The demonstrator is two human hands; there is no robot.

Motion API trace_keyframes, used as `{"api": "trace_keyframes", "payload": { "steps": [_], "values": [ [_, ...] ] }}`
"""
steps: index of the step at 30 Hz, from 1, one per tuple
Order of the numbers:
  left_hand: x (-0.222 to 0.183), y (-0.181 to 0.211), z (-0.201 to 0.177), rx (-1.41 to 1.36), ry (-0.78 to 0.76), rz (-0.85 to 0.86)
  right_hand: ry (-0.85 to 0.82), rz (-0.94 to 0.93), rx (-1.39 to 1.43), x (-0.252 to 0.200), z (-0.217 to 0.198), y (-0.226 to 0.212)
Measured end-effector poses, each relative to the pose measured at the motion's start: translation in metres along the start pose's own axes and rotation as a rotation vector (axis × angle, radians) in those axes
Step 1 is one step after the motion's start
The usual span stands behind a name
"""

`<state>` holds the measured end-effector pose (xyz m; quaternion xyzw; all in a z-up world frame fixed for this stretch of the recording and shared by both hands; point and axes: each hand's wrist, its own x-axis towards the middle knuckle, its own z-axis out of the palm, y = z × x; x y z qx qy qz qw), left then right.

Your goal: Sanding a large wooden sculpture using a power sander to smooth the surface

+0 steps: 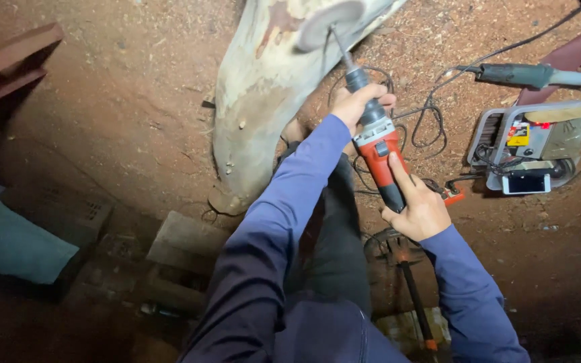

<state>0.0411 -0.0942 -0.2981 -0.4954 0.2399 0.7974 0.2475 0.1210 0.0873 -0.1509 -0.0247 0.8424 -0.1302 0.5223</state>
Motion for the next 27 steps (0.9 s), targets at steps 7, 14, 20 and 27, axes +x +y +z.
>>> {"api": "trace_keyframes", "payload": {
  "steps": [7,14,20,27],
  "values": [
    [0.008,0.017,0.021,0.181,-0.002,0.098,0.124,-0.242,-0.036,0.021,-0.004,0.032],
    [0.005,0.009,0.007,0.081,0.103,0.144,0.049,-0.364,-0.134,0.039,-0.018,0.044],
    [-0.004,0.011,-0.033,-0.221,0.226,0.2,-0.092,-0.441,-0.263,0.053,-0.028,0.018],
    [-0.007,0.011,-0.048,-0.318,0.271,0.187,-0.063,-0.481,-0.403,0.04,-0.017,-0.001]
  ]
}}
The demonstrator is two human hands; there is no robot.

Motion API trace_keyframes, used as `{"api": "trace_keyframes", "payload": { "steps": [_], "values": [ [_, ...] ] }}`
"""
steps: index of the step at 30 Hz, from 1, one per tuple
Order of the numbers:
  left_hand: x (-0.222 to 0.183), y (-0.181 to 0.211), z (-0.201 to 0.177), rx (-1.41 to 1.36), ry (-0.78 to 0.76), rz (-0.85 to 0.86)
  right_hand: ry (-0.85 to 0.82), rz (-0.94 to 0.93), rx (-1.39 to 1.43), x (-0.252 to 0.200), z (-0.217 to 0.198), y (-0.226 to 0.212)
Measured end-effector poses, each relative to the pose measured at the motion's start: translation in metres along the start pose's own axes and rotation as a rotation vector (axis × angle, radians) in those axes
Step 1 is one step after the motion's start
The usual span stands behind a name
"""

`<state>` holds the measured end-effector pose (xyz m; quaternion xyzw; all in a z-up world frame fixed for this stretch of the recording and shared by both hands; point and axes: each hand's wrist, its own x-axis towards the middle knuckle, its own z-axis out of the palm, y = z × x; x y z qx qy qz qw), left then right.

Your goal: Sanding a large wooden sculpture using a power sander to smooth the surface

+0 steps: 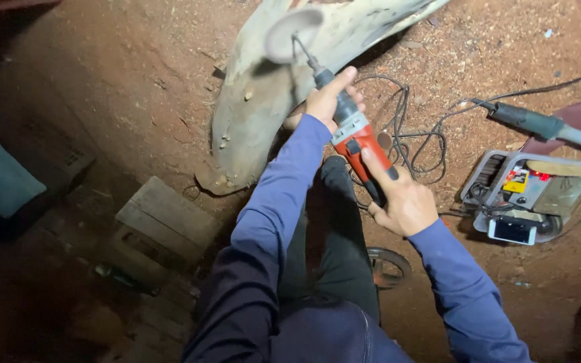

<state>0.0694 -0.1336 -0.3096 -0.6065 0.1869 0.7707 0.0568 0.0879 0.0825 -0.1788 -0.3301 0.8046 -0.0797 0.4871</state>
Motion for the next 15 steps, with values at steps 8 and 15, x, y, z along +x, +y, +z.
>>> {"api": "trace_keyframes", "payload": {
  "steps": [8,15],
  "values": [
    [0.041,-0.054,-0.04,-0.063,0.054,0.034,-0.139,0.144,-0.095,-0.009,0.007,-0.001],
    [-0.021,-0.001,-0.025,0.027,-0.004,0.0,-0.105,0.103,-0.142,-0.006,0.001,-0.014]
  ]
}}
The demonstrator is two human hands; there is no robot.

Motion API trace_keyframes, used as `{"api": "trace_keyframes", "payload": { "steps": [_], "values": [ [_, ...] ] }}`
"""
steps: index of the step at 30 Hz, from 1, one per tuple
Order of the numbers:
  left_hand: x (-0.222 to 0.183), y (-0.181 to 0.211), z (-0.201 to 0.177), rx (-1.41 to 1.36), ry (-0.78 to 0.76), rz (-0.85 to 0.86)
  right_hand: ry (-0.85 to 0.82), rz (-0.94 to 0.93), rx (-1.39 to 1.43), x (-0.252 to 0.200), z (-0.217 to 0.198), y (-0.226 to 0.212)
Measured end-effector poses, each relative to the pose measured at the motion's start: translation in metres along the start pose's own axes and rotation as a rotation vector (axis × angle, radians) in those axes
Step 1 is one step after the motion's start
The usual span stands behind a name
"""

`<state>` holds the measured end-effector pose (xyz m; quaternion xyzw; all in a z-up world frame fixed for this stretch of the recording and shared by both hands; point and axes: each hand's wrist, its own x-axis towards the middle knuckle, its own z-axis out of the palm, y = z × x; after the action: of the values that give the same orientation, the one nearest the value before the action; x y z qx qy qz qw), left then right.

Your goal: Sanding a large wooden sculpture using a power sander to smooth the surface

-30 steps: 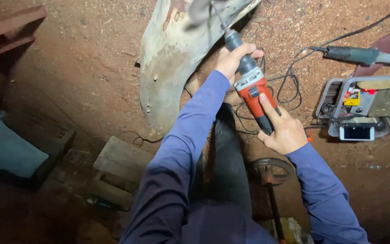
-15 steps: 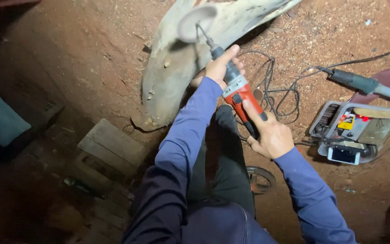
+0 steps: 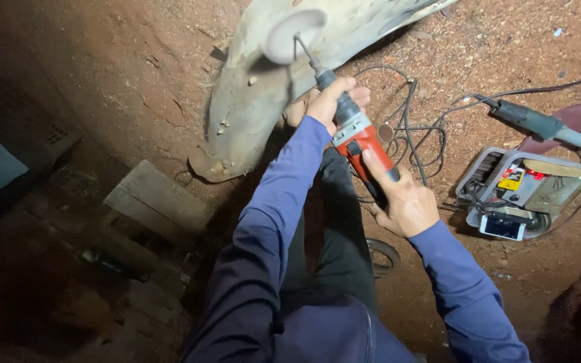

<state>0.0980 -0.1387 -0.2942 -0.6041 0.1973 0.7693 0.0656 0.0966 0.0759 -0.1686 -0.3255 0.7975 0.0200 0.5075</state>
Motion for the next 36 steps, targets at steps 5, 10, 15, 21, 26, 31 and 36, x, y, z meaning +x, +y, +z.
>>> {"api": "trace_keyframes", "payload": {
  "steps": [5,10,15,21,26,31,36],
  "values": [
    [0.028,-0.038,-0.019,-0.058,-0.03,-0.089,-0.044,0.004,0.008,-0.004,0.019,0.008],
    [0.034,-0.023,-0.043,-0.179,0.091,-0.059,0.006,-0.107,0.139,0.011,0.01,-0.003],
    [0.044,-0.018,-0.064,-0.239,0.066,-0.032,-0.049,-0.133,1.033,0.007,0.035,0.006],
    [0.03,-0.029,-0.049,-0.022,-0.14,-0.063,0.151,0.141,0.941,-0.017,0.107,-0.028],
    [0.095,-0.078,-0.132,0.09,0.037,-0.112,0.213,0.178,0.984,-0.014,0.135,-0.069],
    [0.049,0.011,-0.13,0.183,0.083,0.031,0.399,0.04,0.997,0.014,0.157,-0.109],
    [0.059,-0.002,-0.121,0.341,-0.115,0.045,0.559,0.054,1.016,0.012,0.175,-0.128]
  ]
}}
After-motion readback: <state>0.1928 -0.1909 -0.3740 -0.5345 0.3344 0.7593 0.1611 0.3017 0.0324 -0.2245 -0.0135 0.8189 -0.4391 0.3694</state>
